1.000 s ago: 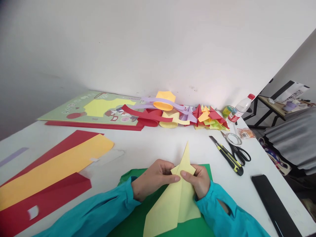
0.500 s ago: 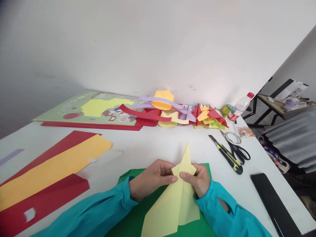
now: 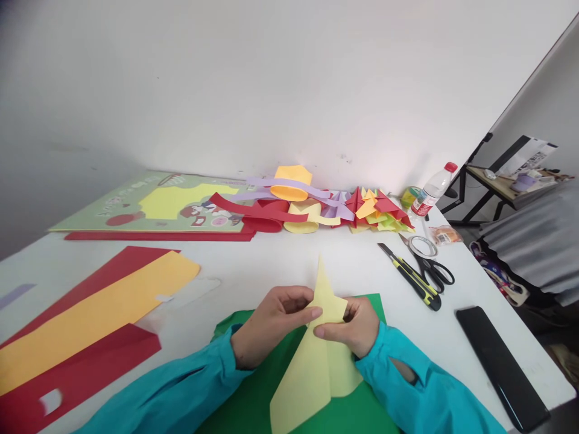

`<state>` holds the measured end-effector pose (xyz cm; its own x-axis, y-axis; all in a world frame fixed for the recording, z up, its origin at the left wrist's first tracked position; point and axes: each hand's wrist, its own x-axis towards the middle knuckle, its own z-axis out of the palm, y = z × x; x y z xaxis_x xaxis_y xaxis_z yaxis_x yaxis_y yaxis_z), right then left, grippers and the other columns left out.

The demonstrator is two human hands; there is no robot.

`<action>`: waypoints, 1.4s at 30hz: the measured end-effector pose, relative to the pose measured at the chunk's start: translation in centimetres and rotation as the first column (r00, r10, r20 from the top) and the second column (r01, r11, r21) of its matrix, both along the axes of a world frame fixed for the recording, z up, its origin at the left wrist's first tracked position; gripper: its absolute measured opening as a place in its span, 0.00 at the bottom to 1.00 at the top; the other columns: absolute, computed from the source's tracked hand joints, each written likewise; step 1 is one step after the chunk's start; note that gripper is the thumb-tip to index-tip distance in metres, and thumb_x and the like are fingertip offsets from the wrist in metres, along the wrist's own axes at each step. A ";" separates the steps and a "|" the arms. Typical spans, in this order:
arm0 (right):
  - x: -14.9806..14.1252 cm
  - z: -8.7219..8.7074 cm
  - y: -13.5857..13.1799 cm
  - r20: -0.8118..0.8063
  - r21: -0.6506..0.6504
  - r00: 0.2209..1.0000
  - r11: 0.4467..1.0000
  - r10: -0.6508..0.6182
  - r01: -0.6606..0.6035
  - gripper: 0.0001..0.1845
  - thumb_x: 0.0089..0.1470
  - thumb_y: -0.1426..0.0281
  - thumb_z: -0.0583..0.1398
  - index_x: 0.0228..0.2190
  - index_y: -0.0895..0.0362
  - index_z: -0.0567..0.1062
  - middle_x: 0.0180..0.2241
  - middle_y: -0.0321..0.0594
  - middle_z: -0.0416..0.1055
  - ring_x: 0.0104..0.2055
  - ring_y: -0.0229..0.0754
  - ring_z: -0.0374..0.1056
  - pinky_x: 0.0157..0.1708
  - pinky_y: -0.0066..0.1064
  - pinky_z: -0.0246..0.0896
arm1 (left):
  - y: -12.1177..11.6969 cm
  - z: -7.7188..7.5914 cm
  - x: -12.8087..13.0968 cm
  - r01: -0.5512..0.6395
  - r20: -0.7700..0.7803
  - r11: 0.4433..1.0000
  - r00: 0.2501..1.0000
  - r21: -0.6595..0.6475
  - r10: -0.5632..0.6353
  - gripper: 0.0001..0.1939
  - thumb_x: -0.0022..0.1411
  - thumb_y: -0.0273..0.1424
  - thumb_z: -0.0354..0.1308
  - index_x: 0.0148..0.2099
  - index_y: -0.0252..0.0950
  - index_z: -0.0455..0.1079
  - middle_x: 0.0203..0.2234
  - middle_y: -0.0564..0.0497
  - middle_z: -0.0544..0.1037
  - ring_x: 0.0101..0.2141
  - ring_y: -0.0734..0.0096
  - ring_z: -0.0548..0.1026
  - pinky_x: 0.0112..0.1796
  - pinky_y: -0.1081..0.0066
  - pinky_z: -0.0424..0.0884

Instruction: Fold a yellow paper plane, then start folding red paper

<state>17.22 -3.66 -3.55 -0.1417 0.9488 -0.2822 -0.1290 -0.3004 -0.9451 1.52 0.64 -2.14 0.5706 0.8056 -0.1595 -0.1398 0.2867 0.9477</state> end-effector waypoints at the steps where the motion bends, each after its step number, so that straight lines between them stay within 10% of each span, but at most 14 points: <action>1: 0.0 0.0 0.0 -0.014 0.010 1.000 1.000 0.001 -0.001 0.19 0.29 0.66 0.71 0.28 0.60 0.78 0.24 0.38 0.76 0.25 0.38 0.70 0.27 0.30 0.65 | 0.0 0.0 0.0 -0.017 0.006 1.000 1.000 0.012 0.017 0.14 0.41 0.36 0.67 0.26 0.30 0.72 0.20 0.52 0.74 0.25 0.73 0.69 0.28 0.74 0.65; 12: 0.0 0.5 -0.1 0.132 -0.017 0.988 0.996 0.086 -0.084 0.24 0.21 0.68 0.72 0.28 0.62 0.77 0.25 0.37 0.75 0.26 0.40 0.68 0.27 0.31 0.65 | 0.6 1.6 -1.1 -0.245 0.056 0.956 0.970 0.163 0.239 0.08 0.46 0.32 0.65 0.24 0.32 0.71 0.19 0.56 0.69 0.23 0.77 0.66 0.26 0.77 0.65; 18: 1.4 0.7 0.4 0.379 0.175 0.915 0.981 -0.140 0.078 0.18 0.26 0.66 0.69 0.24 0.60 0.76 0.20 0.35 0.73 0.21 0.37 0.65 0.21 0.27 0.61 | 1.2 2.9 -2.0 -0.217 0.132 0.917 0.974 0.335 0.183 0.06 0.50 0.28 0.63 0.35 0.36 0.75 0.27 0.51 0.76 0.31 0.68 0.73 0.34 0.68 0.71; 21: 2.6 1.0 0.4 0.504 0.533 0.760 0.840 -0.411 0.100 0.10 0.38 0.68 0.65 0.28 0.58 0.76 0.23 0.37 0.75 0.23 0.38 0.68 0.23 0.29 0.63 | 1.5 4.0 -2.5 -0.203 0.139 0.801 0.979 0.563 0.150 0.04 0.51 0.25 0.62 0.33 0.35 0.75 0.27 0.49 0.76 0.32 0.67 0.72 0.35 0.67 0.70; 23: 3.5 1.3 0.3 0.499 0.795 0.610 0.605 -0.616 -0.039 0.08 0.44 0.72 0.61 0.31 0.57 0.75 0.24 0.38 0.75 0.26 0.39 0.69 0.28 0.31 0.64 | 1.6 4.5 -2.6 -0.176 0.141 0.688 0.984 0.704 0.108 0.03 0.52 0.24 0.61 0.32 0.35 0.75 0.27 0.48 0.76 0.31 0.68 0.72 0.34 0.67 0.69; 25: 4.3 1.6 0.0 0.458 0.889 0.474 0.381 -0.752 -0.253 0.10 0.47 0.77 0.58 0.33 0.57 0.74 0.26 0.40 0.75 0.28 0.40 0.69 0.31 0.34 0.62 | 1.8 4.4 -2.8 -0.140 0.125 0.601 0.990 0.787 0.067 0.03 0.54 0.25 0.60 0.33 0.35 0.75 0.27 0.47 0.75 0.31 0.68 0.71 0.33 0.67 0.69; 27: 4.9 1.8 -0.5 0.437 0.869 0.373 0.276 -0.818 -0.412 0.11 0.49 0.79 0.56 0.35 0.59 0.73 0.26 0.42 0.74 0.29 0.40 0.68 0.31 0.34 0.60 | 2.0 3.8 -3.1 -0.089 0.063 0.555 0.996 0.827 0.065 0.04 0.55 0.25 0.58 0.33 0.35 0.74 0.27 0.46 0.75 0.31 0.68 0.72 0.32 0.67 0.70; 36: 5.5 0.7 -2.8 0.487 0.607 0.112 0.243 -0.866 -0.757 0.09 0.54 0.80 0.53 0.33 0.62 0.73 0.28 0.42 0.75 0.32 0.42 0.68 0.37 0.38 0.58 | 0.8 1.1 -5.6 0.123 -0.285 0.391 0.877 0.912 0.388 0.07 0.59 0.27 0.52 0.36 0.35 0.72 0.31 0.48 0.74 0.32 0.72 0.73 0.34 0.73 0.71; 42: 5.1 -0.7 -3.9 0.552 0.500 0.076 0.257 -0.830 -0.827 0.10 0.54 0.80 0.52 0.31 0.64 0.74 0.28 0.45 0.75 0.33 0.44 0.68 0.37 0.41 0.59 | -3.9 -2.4 -1.6 0.445 -0.365 -0.058 0.796 0.894 0.483 0.08 0.60 0.26 0.50 0.34 0.30 0.69 0.27 0.46 0.72 0.29 0.66 0.70 0.28 0.66 0.70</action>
<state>22.30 -7.58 -4.28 -0.6383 0.5011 0.5844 0.7650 0.4973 0.4091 -0.06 -3.28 -4.59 0.7471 0.3680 0.5535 0.4053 -0.9123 0.0595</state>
